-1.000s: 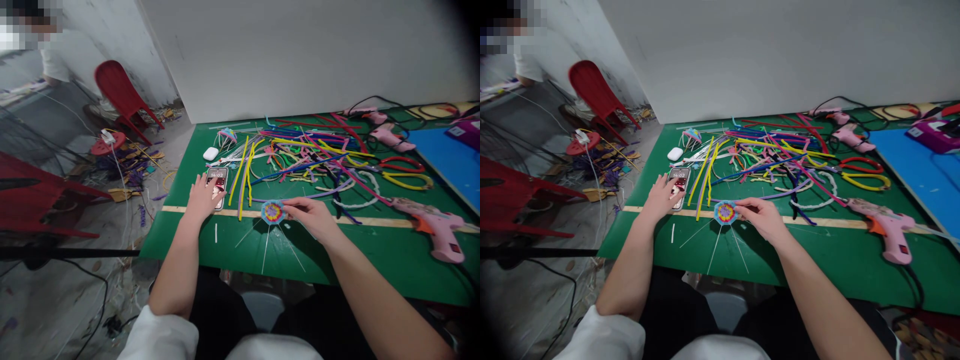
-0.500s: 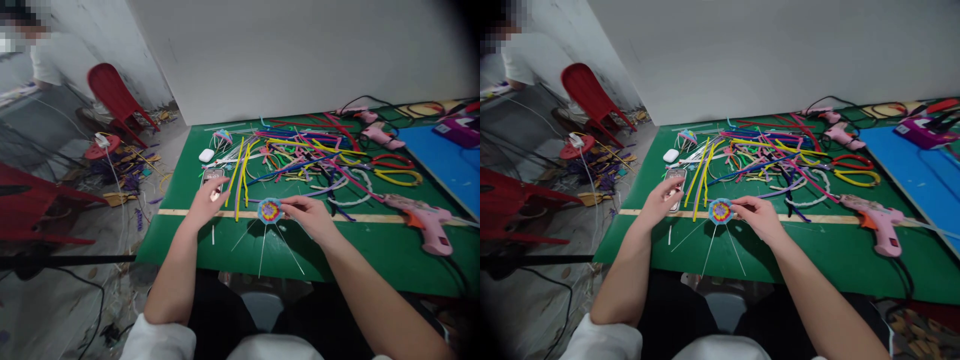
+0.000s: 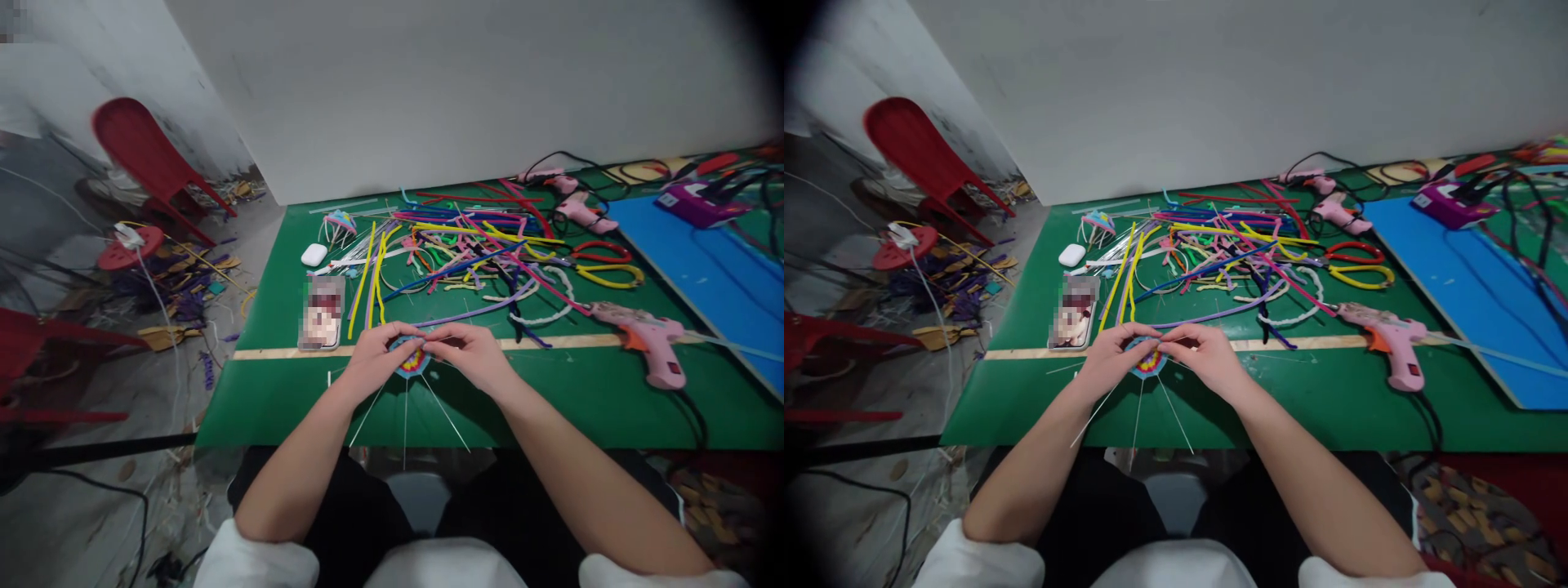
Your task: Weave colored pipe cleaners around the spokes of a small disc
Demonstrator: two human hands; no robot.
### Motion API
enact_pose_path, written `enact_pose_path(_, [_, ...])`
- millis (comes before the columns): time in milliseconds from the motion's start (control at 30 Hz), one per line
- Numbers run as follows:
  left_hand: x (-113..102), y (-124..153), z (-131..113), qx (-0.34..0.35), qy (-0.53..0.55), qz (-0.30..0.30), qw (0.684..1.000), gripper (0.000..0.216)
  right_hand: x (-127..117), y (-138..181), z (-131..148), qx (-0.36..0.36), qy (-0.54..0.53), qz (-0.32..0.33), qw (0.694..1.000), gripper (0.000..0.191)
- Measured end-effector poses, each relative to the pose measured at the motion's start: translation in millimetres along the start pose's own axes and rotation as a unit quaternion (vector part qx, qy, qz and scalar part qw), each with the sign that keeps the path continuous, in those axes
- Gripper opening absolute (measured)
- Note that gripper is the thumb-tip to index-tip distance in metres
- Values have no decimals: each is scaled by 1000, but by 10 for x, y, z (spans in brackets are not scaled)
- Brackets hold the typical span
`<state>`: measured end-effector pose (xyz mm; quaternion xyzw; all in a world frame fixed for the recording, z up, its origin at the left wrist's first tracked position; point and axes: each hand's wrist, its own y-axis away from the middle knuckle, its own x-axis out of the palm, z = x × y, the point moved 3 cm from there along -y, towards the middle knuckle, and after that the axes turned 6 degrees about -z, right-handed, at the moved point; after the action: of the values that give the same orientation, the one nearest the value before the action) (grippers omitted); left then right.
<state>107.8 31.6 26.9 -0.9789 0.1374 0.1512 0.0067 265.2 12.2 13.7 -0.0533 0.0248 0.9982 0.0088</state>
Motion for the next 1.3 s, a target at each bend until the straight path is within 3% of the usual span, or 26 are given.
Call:
enact_pose_path(200, [-23,-10,4,-6,-10,-27,1000,20,3,0,-26,21,-9,41,999,19])
enact_pose_path(600, [-2,-10,0,-27,22,3,999,24,-7,8,-2,-15,19,11,1000,23])
enact_pose_path(900, [4,-5,14,-27,49,-5,998,21,-9,14,19,-26,36,34,998,21])
enact_pose_path(1133, [-25,-7,4,-26,69,53,996,20,-8,39,67,-61,76,16,995,18])
enact_pose_path(1300, [-22,-6,-4,-33,63,62,996,21,-2,29,17,-28,36,14,999,21])
